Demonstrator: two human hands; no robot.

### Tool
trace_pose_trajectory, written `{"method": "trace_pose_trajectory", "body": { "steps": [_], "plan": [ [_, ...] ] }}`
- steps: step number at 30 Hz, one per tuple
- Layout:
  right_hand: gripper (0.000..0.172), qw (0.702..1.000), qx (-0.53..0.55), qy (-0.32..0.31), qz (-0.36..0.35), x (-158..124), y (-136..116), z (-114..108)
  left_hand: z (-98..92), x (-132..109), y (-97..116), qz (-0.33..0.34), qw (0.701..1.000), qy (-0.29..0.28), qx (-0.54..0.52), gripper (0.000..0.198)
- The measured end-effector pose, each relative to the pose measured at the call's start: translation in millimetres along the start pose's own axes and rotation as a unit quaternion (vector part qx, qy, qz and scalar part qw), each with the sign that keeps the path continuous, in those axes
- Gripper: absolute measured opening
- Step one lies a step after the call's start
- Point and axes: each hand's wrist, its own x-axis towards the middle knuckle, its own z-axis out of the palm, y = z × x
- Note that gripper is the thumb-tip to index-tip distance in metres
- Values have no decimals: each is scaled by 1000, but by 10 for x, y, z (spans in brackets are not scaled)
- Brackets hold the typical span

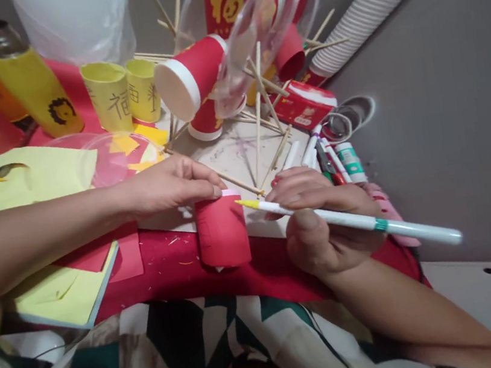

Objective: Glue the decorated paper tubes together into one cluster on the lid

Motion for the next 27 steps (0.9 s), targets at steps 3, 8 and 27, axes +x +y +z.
{"method": "trace_pose_trajectory", "body": {
  "steps": [3, 8, 27],
  "plan": [
    [9, 998, 27, -1, -56, 45, -75, -23, 54, -29, 63, -2, 1000, 1, 26, 16],
    [12, 998, 30, -9, -49, 52, -137, -29, 74, -42, 87, 2, 998, 11, 70, 17],
    [10, 991, -88, -95, -37, 48, -261, -51, 114, -142, 53, 57, 991, -11, 123, 16]
  ]
}}
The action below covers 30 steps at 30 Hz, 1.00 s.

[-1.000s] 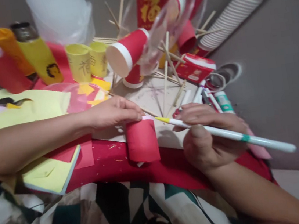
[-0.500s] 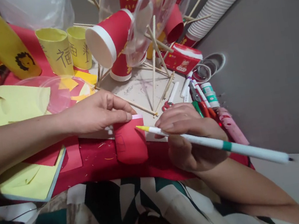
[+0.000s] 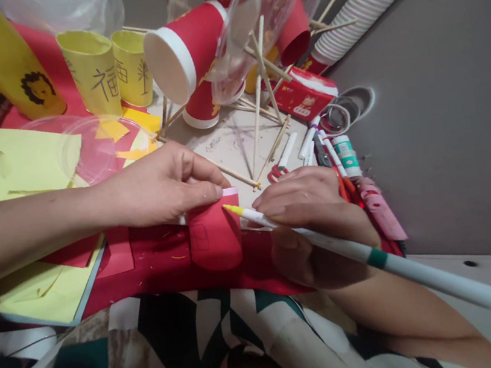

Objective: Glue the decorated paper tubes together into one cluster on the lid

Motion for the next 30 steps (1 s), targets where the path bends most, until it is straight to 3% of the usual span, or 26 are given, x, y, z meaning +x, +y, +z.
{"method": "trace_pose_trajectory", "body": {
  "steps": [8, 20, 26, 30],
  "plan": [
    [15, 998, -9, 15, -60, 145, -47, 25, 0, 5, -11, 20, 1000, -6, 3, 19],
    [15, 999, -7, 9, -46, 99, -77, 33, 17, 6, 27, 14, 999, 1, 40, 19],
    [12, 999, 11, -10, -29, 149, -148, 5, 11, -4, 43, 1, 998, 4, 58, 21],
    [9, 997, 26, -59, -35, 165, -142, -54, 14, -3, 38, -1, 999, -1, 46, 21]
  ]
}}
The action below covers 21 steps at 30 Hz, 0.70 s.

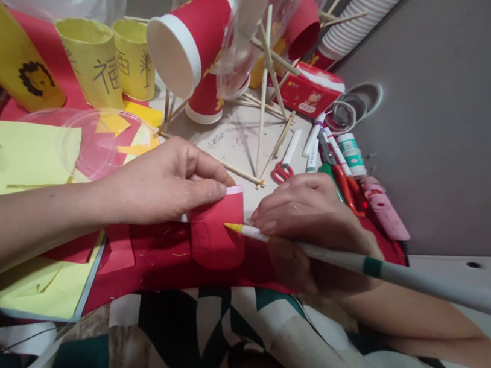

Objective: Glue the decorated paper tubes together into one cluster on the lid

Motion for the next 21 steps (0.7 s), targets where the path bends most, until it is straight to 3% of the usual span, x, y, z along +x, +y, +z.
{"method": "trace_pose_trajectory", "body": {
  "steps": [4, 11, 21],
  "plan": [
    [6, 1000, -4, -20, -3, -23, 2, -37, 3, 13, -9, -5, 1000, 5, 4, 22],
    [11, 997, -36, 71, 7, -42, -4, 38, -5, 25, -28, -13, 1000, -1, -10, 21],
    [14, 998, -49, 33, 2, -15, 2, 28, -3, 27, -29, -9, 999, -12, -29, 20]
  ]
}}
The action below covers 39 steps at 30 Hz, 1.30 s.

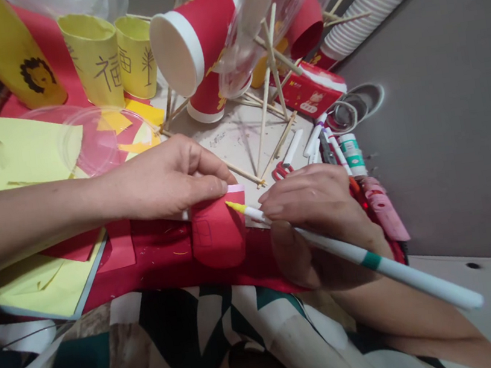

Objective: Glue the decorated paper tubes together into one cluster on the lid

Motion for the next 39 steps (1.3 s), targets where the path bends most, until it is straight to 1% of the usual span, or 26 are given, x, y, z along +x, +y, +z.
{"method": "trace_pose_trajectory", "body": {
  "steps": [4, 7, 9, 12, 14, 17, 19, 25, 30, 32, 35, 39],
  "plan": [
    [16, 1000, 15, -3, 8, -6, -15, -4, 6, 3, 7, 0, 1000, 8, 1, 22],
    [16, 998, 20, -59, 1, 3, -31, -55, 5, 3, 11, -7, 1000, 9, 3, 24],
    [17, 995, 27, -91, 12, 10, -50, -99, 2, 3, 13, -11, 1000, 5, 4, 24],
    [15, 994, 34, -104, 17, 9, -80, -141, -2, 2, 13, -10, 1000, 3, 2, 22],
    [15, 996, 26, -90, 12, -4, -88, -138, -3, 2, 12, -9, 1000, 6, 2, 20],
    [12, 1000, 11, -10, 15, -20, -68, -85, -3, 3, 16, -8, 1000, 11, 7, 22],
    [12, 1000, 7, 24, 7, -19, -39, -35, -2, 5, 18, -7, 1000, 13, 10, 23],
    [13, 999, -17, 29, -3, 6, 13, 43, -3, 11, 2, 7, 1000, -4, 3, 20],
    [12, 1000, 1, 6, 1, -1, -19, 4, -12, 10, 0, 10, 999, 8, 30, 21],
    [15, 1000, 5, -17, 18, 0, -34, -31, -15, 11, 4, 15, 999, 11, 35, 21],
    [15, 997, 14, -68, 16, 3, -46, -88, -15, 16, 6, 15, 999, 13, 32, 22],
    [13, 995, 41, -86, 20, 5, -60, -129, -13, 21, 9, 2, 999, 17, 31, 23]
  ]
}}
